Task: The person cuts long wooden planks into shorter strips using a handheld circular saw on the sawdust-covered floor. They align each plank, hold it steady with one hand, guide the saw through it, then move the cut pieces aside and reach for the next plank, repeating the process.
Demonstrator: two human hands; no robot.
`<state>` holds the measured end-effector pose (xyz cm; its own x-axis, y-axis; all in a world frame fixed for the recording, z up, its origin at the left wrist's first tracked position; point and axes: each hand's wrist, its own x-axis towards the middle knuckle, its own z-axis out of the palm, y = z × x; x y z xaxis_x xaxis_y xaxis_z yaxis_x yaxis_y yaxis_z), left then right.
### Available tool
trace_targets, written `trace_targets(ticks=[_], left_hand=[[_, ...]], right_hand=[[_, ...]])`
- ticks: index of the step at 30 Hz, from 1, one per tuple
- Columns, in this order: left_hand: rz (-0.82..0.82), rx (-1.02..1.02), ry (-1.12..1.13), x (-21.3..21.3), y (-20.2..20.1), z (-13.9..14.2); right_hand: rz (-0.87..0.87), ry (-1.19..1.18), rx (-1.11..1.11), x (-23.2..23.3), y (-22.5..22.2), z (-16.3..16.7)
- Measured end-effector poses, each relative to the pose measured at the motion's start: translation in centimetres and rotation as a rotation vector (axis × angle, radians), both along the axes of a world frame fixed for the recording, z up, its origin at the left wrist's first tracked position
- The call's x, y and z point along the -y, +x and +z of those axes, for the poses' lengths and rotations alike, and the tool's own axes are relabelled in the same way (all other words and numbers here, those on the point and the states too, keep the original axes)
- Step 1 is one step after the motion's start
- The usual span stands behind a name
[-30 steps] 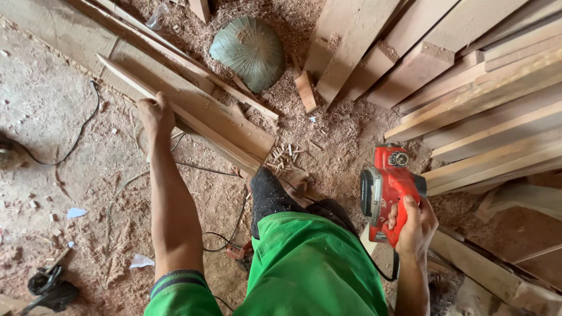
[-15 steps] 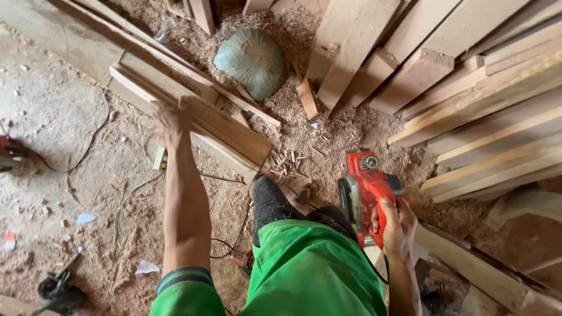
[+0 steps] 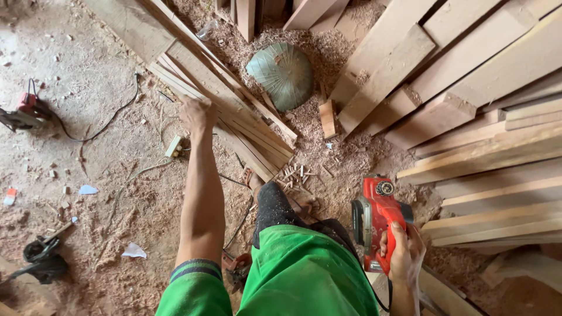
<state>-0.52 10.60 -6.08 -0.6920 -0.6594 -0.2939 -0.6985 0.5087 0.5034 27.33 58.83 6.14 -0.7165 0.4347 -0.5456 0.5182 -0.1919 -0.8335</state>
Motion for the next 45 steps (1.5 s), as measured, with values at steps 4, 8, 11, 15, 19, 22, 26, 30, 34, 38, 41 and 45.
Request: trace_targets(ticks=[4, 8, 11, 15, 19, 22, 26, 30, 34, 38, 41, 45], left_hand=[[0.025, -0.019, -0.058, -0.3, -0.5, -0.5], [0.0, 0.033, -0.102, -0.2, -0.4, -1.2], [0.014, -0.002, 0.012, 0.0, 0.2, -1.8], [-0.041, -0.106, 0.051, 0.4, 1.2, -3.0], [-0.085, -0.096, -0.108, 0.2, 0.9, -5.0], [-0.118, -0.086, -0.12, 0.3, 0.6, -6.1], [-0.074, -0.205, -0.165, 0.2, 0.7, -6.5], [-0.085, 0.014, -0.24, 0.7, 0.5, -5.8], [-0.059, -0.08, -0.286, 1.4, -0.7, -5.5], [-0.052, -0.06, -0.166, 1.3, -1.4, -6.7], [-0.071, -0.188, -0.229, 0.8, -1.3, -7.9], [-0.017, -0.171, -0.195, 0.4, -1.2, -8.9]], right_hand=[[0.017, 0.011, 0.022, 0.0, -0.3, 0.0], [0.052, -0.003, -0.003, 0.5, -0.6, 0.3], [0.066, -0.019, 0.011, 1.0, -0.8, 0.4], [0.111, -0.03, 0.025, 1.6, -1.0, 0.0], [0.214, 0.045, 0.0, 2.6, -1.4, -0.6], [0.293, 0.04, -0.041, 3.4, -1.5, -0.4], [0.409, 0.059, -0.076, 4.4, -1.6, 0.1], [0.485, 0.006, -0.041, 5.8, -1.4, -0.1], [0.686, 0.047, -0.196, 7.3, -0.8, -0.6], [0.748, -0.035, -0.202, 9.6, -0.9, -1.0], [0.837, 0.216, -0.183, 10.6, -1.6, -0.9], [0.911, 0.217, -0.191, 10.8, -1.7, -0.2]])
